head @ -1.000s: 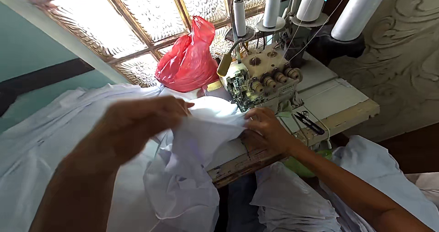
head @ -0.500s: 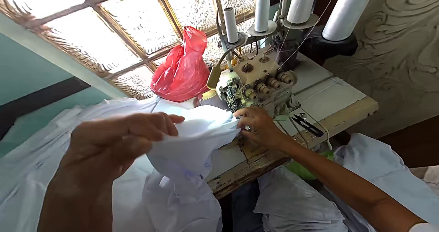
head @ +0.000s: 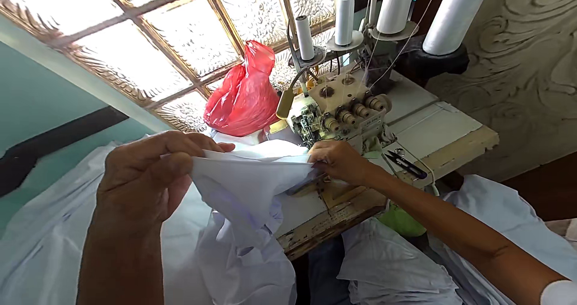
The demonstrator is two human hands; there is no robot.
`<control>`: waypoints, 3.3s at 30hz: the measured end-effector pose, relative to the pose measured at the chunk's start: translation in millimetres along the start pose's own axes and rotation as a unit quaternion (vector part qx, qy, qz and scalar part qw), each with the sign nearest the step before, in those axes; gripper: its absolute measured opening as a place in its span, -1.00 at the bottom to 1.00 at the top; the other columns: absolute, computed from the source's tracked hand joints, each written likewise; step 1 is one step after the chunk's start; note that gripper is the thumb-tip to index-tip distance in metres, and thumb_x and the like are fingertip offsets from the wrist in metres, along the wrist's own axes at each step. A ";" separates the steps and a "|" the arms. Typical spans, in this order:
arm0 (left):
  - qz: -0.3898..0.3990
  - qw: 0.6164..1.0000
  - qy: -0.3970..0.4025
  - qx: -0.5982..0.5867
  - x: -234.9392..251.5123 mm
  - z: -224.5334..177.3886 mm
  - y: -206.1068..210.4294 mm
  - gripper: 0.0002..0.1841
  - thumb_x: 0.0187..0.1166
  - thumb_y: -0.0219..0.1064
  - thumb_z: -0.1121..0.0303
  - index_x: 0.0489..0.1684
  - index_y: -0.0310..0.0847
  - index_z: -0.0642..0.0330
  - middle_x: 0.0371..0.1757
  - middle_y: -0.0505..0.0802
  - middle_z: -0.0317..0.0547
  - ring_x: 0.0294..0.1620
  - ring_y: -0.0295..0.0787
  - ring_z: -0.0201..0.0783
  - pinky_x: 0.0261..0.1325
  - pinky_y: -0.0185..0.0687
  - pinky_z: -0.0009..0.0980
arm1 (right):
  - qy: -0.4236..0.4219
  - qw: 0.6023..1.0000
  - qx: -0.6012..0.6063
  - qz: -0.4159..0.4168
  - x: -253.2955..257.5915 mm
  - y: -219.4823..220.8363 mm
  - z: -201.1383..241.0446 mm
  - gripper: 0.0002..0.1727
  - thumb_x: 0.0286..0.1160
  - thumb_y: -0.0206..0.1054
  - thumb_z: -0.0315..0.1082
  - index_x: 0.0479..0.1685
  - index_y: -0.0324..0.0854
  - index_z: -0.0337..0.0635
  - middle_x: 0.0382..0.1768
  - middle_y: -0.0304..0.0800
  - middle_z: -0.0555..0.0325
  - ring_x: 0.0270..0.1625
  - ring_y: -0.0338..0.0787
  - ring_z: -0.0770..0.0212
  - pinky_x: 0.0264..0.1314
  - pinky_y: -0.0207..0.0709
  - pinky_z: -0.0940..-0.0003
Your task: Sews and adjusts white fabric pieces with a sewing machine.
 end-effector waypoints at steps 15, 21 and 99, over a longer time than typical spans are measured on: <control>-0.036 0.998 -0.041 0.031 1.9 -1.3 7.5 -0.77 0.75 0.16 0.02 -0.28 0.73 -0.36 -0.19 0.83 -0.72 -0.04 0.79 -0.60 0.15 0.74 -0.53 | 0.000 0.989 0.150 -0.001 -2.8 -3.1 20.8 -0.95 0.34 0.49 -0.57 -0.31 0.82 -0.40 -0.31 0.83 -0.01 -0.19 0.80 0.32 -0.06 0.65 0.54; -0.028 0.999 -0.031 0.026 2.1 -1.9 9.9 -0.78 0.75 0.16 0.03 -0.23 0.74 -0.38 -0.21 0.81 -0.74 -0.06 0.77 -0.63 0.15 0.71 -0.56 | -0.011 0.984 0.170 0.044 2.7 -9.2 23.4 -0.91 0.33 0.48 -0.60 -0.26 0.85 -0.43 -0.10 0.91 -0.11 0.01 0.88 0.23 0.12 0.71 0.46; 0.264 0.801 -0.016 0.538 27.1 66.6 85.3 -0.51 0.42 0.36 -0.13 -0.56 0.81 0.17 -0.32 0.87 0.03 0.20 0.75 0.35 0.52 -0.06 0.68 | -0.011 0.999 -0.022 -0.027 -48.2 11.0 5.6 -0.84 0.53 0.26 -0.60 -0.22 0.78 -0.30 -0.19 0.90 -0.06 0.04 0.91 -0.01 0.56 0.47 -0.06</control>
Point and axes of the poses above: each hand's wrist, its own x-axis towards the middle knuckle, its own y-axis out of the palm, z = x × y, the point moved 1 cm from there along x, towards the middle knuckle
